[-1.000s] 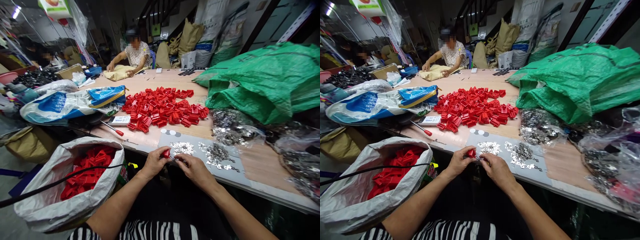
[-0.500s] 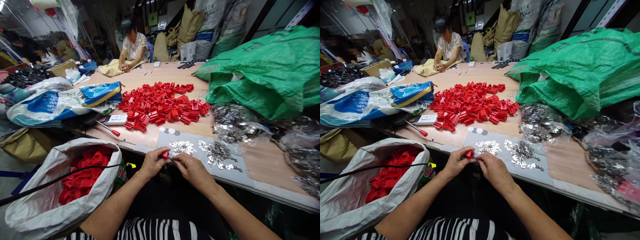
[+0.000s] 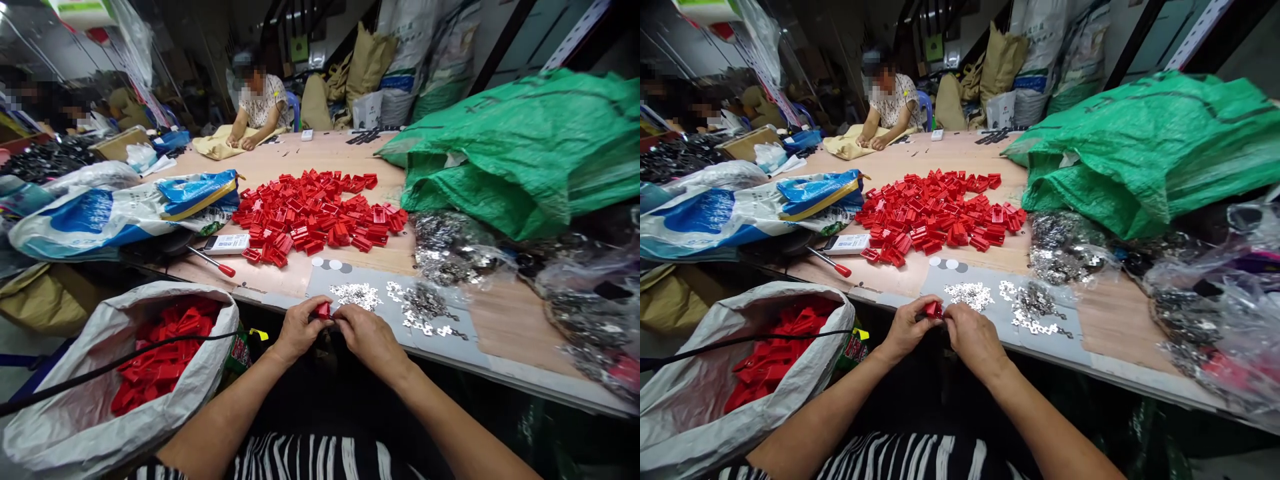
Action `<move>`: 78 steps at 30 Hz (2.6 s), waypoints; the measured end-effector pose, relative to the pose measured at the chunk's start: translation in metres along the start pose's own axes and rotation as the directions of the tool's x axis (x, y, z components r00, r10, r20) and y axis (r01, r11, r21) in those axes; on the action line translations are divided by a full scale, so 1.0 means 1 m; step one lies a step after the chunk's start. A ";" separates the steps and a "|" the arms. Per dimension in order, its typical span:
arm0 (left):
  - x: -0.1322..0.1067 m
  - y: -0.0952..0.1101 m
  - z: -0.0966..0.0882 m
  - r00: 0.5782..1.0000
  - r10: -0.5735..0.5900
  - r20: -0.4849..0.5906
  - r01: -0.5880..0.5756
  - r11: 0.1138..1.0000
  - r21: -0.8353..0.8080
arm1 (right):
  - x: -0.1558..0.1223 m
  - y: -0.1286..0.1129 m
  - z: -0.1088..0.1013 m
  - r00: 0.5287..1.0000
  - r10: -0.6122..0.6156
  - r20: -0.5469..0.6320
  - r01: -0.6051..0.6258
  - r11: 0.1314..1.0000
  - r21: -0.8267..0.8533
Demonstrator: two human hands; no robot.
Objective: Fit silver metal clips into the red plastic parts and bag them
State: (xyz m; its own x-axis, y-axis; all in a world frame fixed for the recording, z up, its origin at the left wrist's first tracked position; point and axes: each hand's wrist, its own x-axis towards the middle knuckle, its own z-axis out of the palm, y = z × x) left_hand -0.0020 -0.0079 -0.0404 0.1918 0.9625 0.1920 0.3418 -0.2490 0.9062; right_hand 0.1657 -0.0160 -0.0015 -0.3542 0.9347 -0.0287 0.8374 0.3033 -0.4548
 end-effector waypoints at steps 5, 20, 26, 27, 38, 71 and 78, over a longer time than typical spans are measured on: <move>-0.013 0.014 -0.001 0.992 -0.056 -0.111 0.052 0.998 -0.042 | -0.010 0.011 0.004 0.980 -0.151 -0.132 0.172 0.970 0.171; -0.037 0.068 -0.008 0.844 -0.457 0.282 0.318 0.002 -0.948 | -0.031 -0.018 -0.016 0.963 -0.258 -0.071 0.258 0.826 0.500; -0.042 0.074 -0.007 0.830 -0.484 0.277 0.277 -0.073 -0.958 | -0.028 -0.023 -0.015 0.937 -0.270 -0.223 0.346 0.809 0.476; -0.042 0.075 -0.008 0.830 -0.486 0.275 0.272 -0.080 -0.959 | -0.029 -0.023 -0.017 0.936 -0.276 -0.219 0.350 0.802 0.484; -0.046 0.080 -0.015 0.828 -0.503 0.249 0.243 -0.079 -0.967 | -0.032 -0.031 -0.017 0.936 -0.319 -0.150 0.352 0.862 0.364; -0.062 0.043 -0.035 0.845 -0.529 0.080 0.016 -0.124 -0.992 | 0.013 -0.082 0.014 0.955 -0.238 -0.175 0.291 0.659 0.694; -0.060 0.037 -0.029 0.797 -0.600 0.072 -0.013 -0.136 -0.991 | 0.015 -0.077 0.019 0.949 -0.243 -0.199 0.311 0.634 0.708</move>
State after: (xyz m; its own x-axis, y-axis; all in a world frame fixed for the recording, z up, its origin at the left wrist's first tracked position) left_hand -0.0276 -0.0717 -0.0078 0.0138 0.9084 -0.4178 -0.9605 0.1282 0.2469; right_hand 0.0876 -0.0292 0.0163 -0.4568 0.8506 0.2602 0.1263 0.3515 -0.9276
